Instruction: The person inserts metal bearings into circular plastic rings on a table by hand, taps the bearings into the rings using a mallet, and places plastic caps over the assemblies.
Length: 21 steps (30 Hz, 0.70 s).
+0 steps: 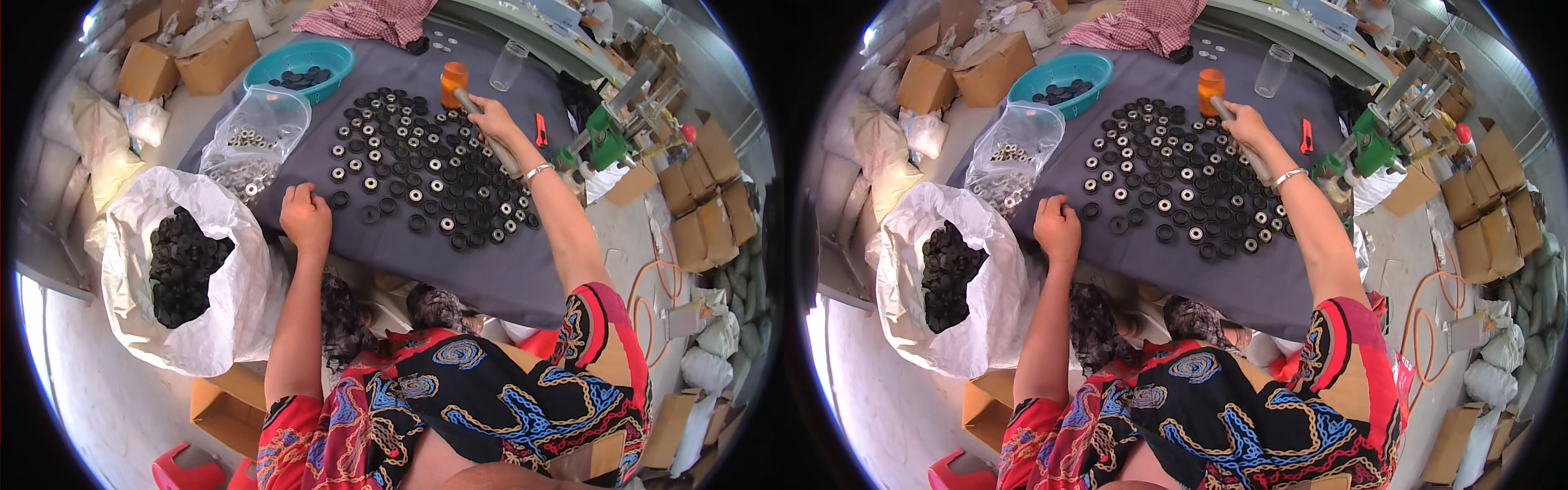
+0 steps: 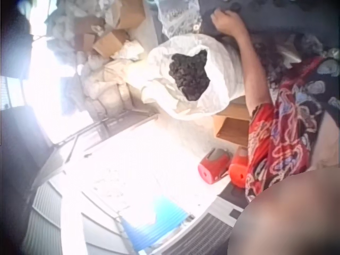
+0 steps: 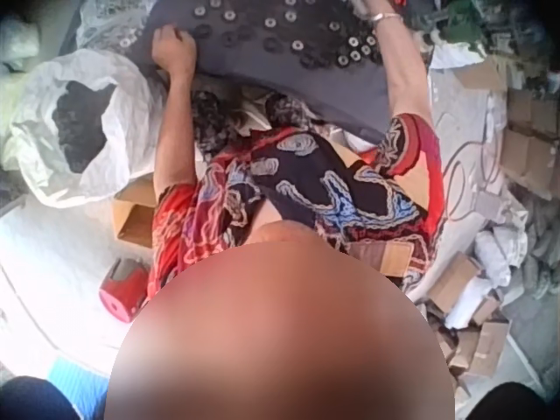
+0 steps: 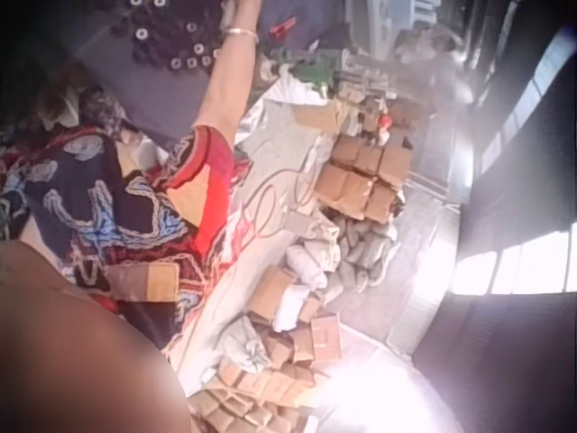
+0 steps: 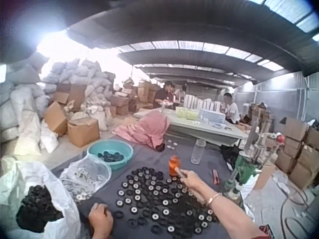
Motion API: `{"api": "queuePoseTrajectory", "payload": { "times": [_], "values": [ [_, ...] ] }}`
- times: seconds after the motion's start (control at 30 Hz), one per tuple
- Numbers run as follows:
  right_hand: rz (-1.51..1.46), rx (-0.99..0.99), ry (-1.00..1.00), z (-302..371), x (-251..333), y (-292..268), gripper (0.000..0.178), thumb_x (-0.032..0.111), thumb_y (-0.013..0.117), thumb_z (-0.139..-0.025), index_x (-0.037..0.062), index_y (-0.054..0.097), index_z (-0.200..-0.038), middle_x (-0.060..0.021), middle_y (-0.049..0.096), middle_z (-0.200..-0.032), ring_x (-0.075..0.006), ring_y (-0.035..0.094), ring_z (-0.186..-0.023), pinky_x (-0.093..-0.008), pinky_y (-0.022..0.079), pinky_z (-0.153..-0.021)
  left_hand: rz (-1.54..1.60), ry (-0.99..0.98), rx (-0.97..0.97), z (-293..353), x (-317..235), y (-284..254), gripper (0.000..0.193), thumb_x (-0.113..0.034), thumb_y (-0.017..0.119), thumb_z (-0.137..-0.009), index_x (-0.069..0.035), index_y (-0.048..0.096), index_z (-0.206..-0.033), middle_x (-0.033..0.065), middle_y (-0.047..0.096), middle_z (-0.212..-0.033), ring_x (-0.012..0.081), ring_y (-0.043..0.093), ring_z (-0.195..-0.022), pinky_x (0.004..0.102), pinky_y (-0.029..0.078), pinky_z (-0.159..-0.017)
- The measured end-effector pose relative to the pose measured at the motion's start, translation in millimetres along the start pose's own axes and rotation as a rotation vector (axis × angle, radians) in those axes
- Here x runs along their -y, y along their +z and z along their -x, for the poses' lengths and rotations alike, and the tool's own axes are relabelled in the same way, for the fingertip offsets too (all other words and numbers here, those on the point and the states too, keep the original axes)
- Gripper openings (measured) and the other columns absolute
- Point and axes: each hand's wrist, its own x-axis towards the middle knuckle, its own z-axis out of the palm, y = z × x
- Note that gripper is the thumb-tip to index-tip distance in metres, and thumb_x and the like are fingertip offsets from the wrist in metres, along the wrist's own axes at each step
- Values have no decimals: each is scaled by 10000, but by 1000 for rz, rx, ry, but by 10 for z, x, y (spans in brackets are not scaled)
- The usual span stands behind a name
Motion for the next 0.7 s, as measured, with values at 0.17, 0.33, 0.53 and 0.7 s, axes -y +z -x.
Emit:
{"api": "queuePoseTrajectory", "payload": {
  "times": [0.17,0.33,0.53,0.7],
  "values": [
    [-170,-27,16,136,2,-80,591,53,578,-850,120,432,-1419,-72,614,-785,-129,536,-459,-298,462,-398,24,-5,-15,18,-9,4,136,-10,577,-703,-48,636,-820,109,598,-811,324,594,-754,431,486,-651],
    [-106,-118,-44,262,-34,-277,595,80,583,-862,167,423,-1429,-61,615,-779,-112,529,-470,-283,462,-410,20,-16,6,-2,2,-17,142,-19,577,-709,-47,638,-833,108,602,-820,326,595,-760,429,489,-662],
    [-9,-48,60,256,-235,-181,613,59,572,-851,169,415,-1434,-85,618,-769,-127,543,-480,-295,463,-408,33,-6,15,24,7,-12,147,-22,575,-710,-47,638,-840,107,603,-824,329,594,-764,431,489,-663],
    [-133,-99,29,280,-182,-258,611,52,565,-845,140,414,-1430,-80,624,-771,-139,541,-465,-300,463,-401,21,-17,13,1,-11,-17,149,-21,572,-712,-48,639,-842,105,602,-821,327,594,-766,430,487,-664]
  ]
}}
